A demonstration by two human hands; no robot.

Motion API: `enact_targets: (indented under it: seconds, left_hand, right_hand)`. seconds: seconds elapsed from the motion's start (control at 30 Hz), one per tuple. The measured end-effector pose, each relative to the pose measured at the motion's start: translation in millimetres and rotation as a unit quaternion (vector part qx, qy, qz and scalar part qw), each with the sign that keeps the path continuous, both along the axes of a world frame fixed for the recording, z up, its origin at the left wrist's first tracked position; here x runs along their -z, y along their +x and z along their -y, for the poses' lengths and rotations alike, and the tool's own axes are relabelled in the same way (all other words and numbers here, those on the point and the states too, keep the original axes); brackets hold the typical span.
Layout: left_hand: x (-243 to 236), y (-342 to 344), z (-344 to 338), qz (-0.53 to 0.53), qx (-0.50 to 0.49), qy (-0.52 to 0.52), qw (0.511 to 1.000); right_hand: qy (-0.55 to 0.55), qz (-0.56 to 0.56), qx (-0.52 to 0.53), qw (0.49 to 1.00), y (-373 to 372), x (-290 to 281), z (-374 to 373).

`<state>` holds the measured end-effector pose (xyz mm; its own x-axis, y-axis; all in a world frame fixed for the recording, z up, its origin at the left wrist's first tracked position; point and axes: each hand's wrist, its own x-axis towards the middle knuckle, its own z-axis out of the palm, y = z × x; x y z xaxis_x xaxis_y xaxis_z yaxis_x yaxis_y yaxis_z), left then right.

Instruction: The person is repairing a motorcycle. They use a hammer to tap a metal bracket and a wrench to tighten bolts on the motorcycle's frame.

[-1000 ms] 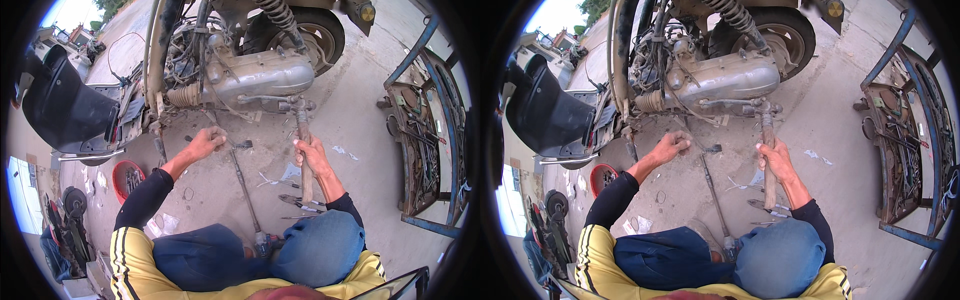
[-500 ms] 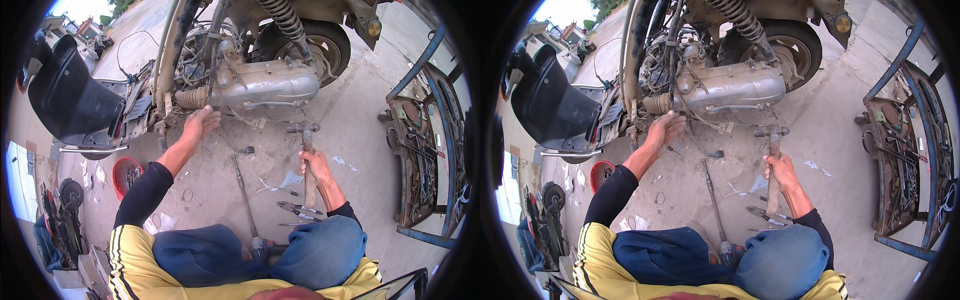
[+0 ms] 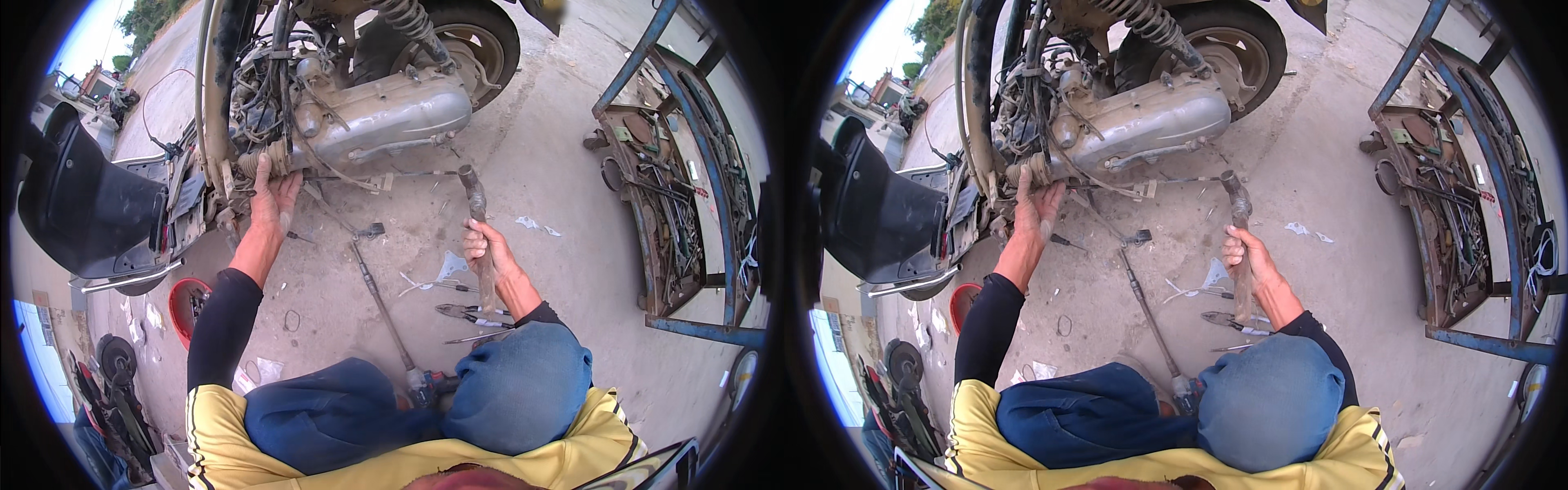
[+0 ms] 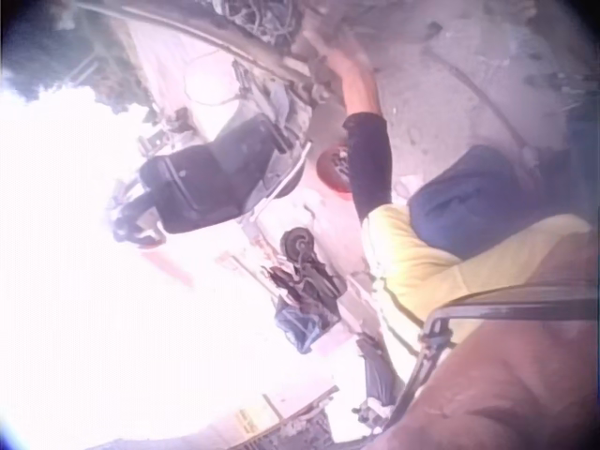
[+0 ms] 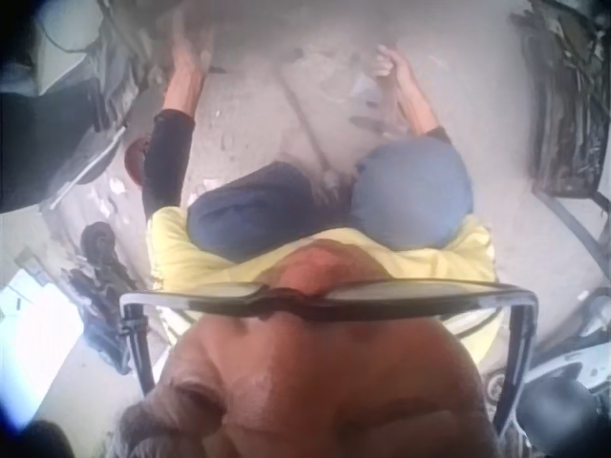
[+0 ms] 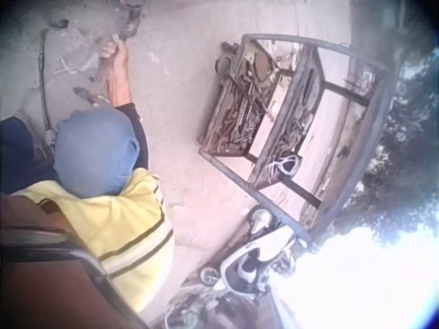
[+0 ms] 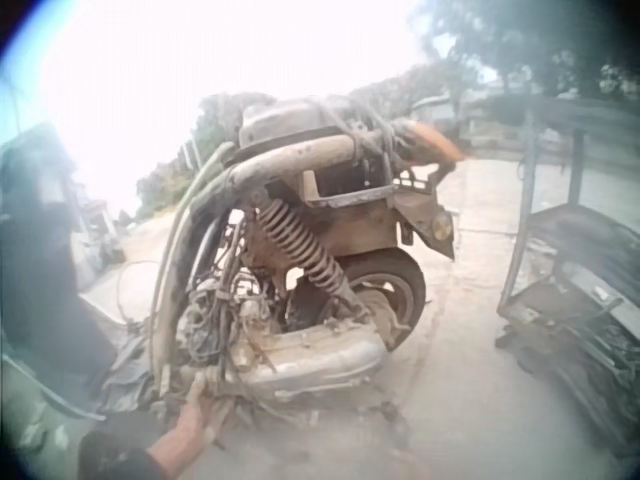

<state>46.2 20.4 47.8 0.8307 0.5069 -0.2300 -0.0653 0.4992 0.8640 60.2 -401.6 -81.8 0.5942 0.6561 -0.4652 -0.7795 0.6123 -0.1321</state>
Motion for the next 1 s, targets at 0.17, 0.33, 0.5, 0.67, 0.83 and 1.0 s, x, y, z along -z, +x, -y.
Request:
enact_targets:
  seconds: [0.17, 0.33, 0.5, 0.67, 0.83, 1.0]
  left_hand:
    - [-6.2, 1.0, 1.8, -0.023, 0.01, 0.035, 0.999]
    - [-5.5, -3.0, 4.7, -0.018, 0.023, 0.054, 0.998]
    - [-3.6, 4.1, 5.2, -0.019, 0.007, 0.049, 0.999]
    - [-3.3, 10.3, -0.1, -0.004, -0.004, 0.039, 0.999]
    - [0.3, 16.0, 13.7, -0.003, -0.054, 0.03, 0.998]
    - [8.2, 21.4, 10.5, 0.046, -0.08, -0.021, 0.996]
  right_hand:
    - [0.035, -0.098, 0.013, 0.995, 6.3, -30.8, -21.2]
    - [-0.02, 0.076, -0.046, 0.996, -12.1, -40.8, -15.9]
    - [0.021, 0.007, -0.018, 1.0, 2.9, -37.5, -16.9]
    - [-0.125, 0.182, -0.018, 0.975, 13.2, -53.7, -4.8]
    - [-0.416, 0.338, -0.032, 0.843, -18.2, -73.7, 47.2]
    - [-0.539, 0.493, -0.036, 0.683, -17.3, -167.0, 55.4]
